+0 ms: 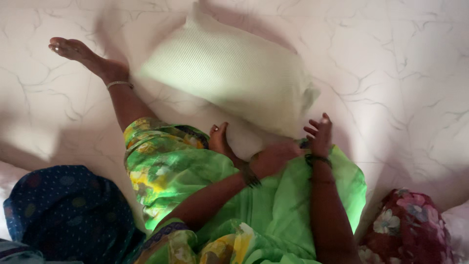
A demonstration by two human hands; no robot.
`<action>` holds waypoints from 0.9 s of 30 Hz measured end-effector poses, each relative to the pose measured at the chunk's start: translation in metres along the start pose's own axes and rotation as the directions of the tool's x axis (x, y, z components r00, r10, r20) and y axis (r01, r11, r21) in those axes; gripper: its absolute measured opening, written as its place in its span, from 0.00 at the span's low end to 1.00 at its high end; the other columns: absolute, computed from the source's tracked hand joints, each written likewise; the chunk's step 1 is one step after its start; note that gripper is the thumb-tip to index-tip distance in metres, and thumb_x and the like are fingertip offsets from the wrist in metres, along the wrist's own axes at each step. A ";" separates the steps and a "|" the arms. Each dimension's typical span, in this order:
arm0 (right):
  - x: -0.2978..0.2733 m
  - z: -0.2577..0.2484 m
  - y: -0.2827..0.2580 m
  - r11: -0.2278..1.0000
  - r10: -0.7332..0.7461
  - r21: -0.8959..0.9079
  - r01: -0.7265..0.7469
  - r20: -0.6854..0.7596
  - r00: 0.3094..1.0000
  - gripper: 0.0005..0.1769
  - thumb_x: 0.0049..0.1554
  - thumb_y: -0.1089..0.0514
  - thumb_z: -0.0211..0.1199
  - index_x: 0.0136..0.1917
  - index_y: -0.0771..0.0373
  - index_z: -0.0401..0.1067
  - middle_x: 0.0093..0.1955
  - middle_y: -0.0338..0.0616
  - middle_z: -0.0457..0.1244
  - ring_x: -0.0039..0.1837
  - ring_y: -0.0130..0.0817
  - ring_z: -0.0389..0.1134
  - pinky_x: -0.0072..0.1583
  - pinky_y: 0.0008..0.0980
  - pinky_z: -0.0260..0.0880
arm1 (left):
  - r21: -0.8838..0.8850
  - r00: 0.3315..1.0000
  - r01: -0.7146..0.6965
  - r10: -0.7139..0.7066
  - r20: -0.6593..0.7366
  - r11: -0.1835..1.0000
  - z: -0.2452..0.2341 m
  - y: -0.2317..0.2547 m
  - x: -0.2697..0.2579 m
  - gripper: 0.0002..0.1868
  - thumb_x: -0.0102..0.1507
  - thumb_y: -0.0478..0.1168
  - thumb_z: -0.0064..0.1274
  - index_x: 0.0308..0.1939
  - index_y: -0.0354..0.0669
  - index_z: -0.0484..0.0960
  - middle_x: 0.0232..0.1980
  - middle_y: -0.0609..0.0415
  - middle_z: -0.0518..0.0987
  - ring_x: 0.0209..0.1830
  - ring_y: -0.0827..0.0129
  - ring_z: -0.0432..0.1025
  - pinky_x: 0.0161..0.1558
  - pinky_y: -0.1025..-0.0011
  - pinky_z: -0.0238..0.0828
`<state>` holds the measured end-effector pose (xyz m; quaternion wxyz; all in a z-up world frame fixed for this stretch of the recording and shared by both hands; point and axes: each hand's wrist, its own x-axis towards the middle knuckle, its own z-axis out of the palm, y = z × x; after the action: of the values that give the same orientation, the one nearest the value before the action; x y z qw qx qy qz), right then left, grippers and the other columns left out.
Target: The person sits on the floor and fluffs two pillows, then places a light green pillowcase on one pillow and a pink patterned pillowcase on the other. They smooth and adjust the cases to fit neatly, then pat and arrange the pillows on the floor.
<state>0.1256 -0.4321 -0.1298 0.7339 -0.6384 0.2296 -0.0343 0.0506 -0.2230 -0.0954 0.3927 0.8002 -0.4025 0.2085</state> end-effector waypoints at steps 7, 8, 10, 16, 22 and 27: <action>0.020 -0.042 0.007 0.942 -0.303 -0.202 0.267 -0.176 0.937 0.28 0.70 0.38 0.50 0.72 0.58 0.66 0.57 0.51 0.68 0.52 0.34 0.68 0.52 0.33 0.68 | 0.077 0.896 0.332 -0.340 0.286 0.940 0.003 -0.046 0.002 0.17 0.71 0.48 0.49 0.61 0.47 0.77 0.62 0.48 0.75 0.63 0.54 0.70 0.61 0.52 0.67; 0.020 -0.036 0.013 0.898 -0.385 -0.285 0.336 -0.135 0.913 0.27 0.70 0.39 0.50 0.72 0.59 0.67 0.57 0.52 0.68 0.53 0.35 0.68 0.54 0.34 0.69 | 0.301 0.868 0.345 -0.425 0.259 0.889 -0.010 -0.079 0.004 0.19 0.72 0.49 0.49 0.63 0.46 0.76 0.64 0.47 0.73 0.65 0.53 0.69 0.62 0.49 0.65; 0.018 -0.021 0.023 0.794 -0.481 -0.433 0.427 -0.017 0.877 0.28 0.69 0.41 0.52 0.72 0.61 0.67 0.58 0.53 0.68 0.57 0.39 0.68 0.58 0.37 0.69 | 0.632 0.832 0.362 -0.543 0.111 0.685 -0.053 -0.142 -0.008 0.23 0.72 0.51 0.48 0.66 0.44 0.73 0.67 0.45 0.70 0.69 0.52 0.65 0.63 0.45 0.61; 0.006 0.026 0.025 0.517 -0.473 -0.674 0.527 0.287 0.833 0.38 0.66 0.42 0.65 0.76 0.70 0.61 0.68 0.65 0.62 0.68 0.55 0.63 0.66 0.49 0.64 | 0.408 0.483 0.864 -0.711 -0.511 0.294 -0.190 -0.234 -0.085 0.35 0.69 0.58 0.46 0.77 0.48 0.64 0.79 0.43 0.60 0.79 0.47 0.53 0.68 0.31 0.49; 0.001 0.029 0.018 0.828 -0.288 -0.463 0.316 0.132 0.948 0.46 0.55 0.39 0.70 0.75 0.67 0.59 0.59 0.56 0.64 0.57 0.39 0.64 0.58 0.40 0.66 | -0.142 0.102 0.969 -0.851 -0.516 0.202 -0.231 -0.246 -0.162 0.30 0.69 0.62 0.51 0.56 0.37 0.71 0.50 0.41 0.68 0.49 0.51 0.63 0.47 0.44 0.57; 0.026 0.003 0.016 0.725 -0.482 -0.531 0.439 0.063 0.874 0.21 0.65 0.45 0.65 0.57 0.65 0.68 0.45 0.42 0.64 0.47 0.29 0.63 0.49 0.34 0.64 | -0.246 0.143 0.913 -0.821 -0.553 0.325 -0.224 -0.226 -0.160 0.36 0.68 0.65 0.57 0.35 0.27 0.77 0.26 0.45 0.73 0.27 0.61 0.67 0.32 0.58 0.67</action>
<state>0.1456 -0.4356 -0.1526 0.4873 -0.8502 0.0933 -0.1761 0.1347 0.1148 -0.1683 0.4813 0.7983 0.2956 0.2090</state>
